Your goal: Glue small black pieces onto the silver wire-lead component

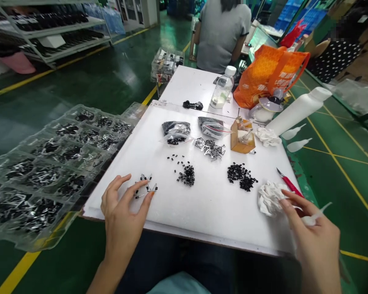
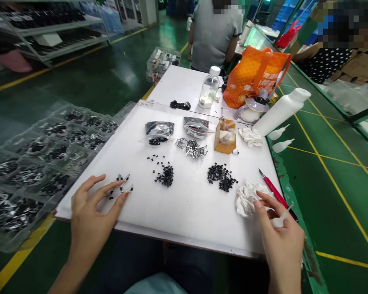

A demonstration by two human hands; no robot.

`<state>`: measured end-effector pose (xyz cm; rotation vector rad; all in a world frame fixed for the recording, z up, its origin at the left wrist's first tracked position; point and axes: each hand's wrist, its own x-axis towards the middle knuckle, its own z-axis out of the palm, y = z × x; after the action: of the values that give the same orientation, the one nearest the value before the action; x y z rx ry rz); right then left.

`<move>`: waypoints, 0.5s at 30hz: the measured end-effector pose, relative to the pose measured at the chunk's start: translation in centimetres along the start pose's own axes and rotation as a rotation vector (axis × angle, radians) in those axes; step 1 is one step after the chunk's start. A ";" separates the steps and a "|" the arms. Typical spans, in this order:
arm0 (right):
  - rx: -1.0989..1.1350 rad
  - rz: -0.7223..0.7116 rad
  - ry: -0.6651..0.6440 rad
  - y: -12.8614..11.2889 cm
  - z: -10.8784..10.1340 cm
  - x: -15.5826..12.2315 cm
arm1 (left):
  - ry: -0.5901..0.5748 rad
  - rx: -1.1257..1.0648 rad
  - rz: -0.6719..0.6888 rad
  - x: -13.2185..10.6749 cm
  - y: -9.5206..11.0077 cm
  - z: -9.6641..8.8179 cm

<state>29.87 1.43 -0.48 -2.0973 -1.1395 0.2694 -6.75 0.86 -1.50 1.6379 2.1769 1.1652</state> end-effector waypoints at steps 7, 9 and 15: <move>-0.205 -0.028 -0.161 0.5 0.6 2.1 | 0.020 0.027 0.053 0.2 -0.6 -0.6; -0.153 -0.026 -0.162 0.6 0.9 2.3 | 0.037 0.013 0.070 0.3 0.1 -0.9; 0.055 0.038 0.072 0.4 0.6 1.5 | 0.151 -0.271 0.009 1.2 3.6 -0.6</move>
<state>30.72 2.73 -0.94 -2.0658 -1.0398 0.2389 -4.89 1.93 1.64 1.4900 1.9875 1.5538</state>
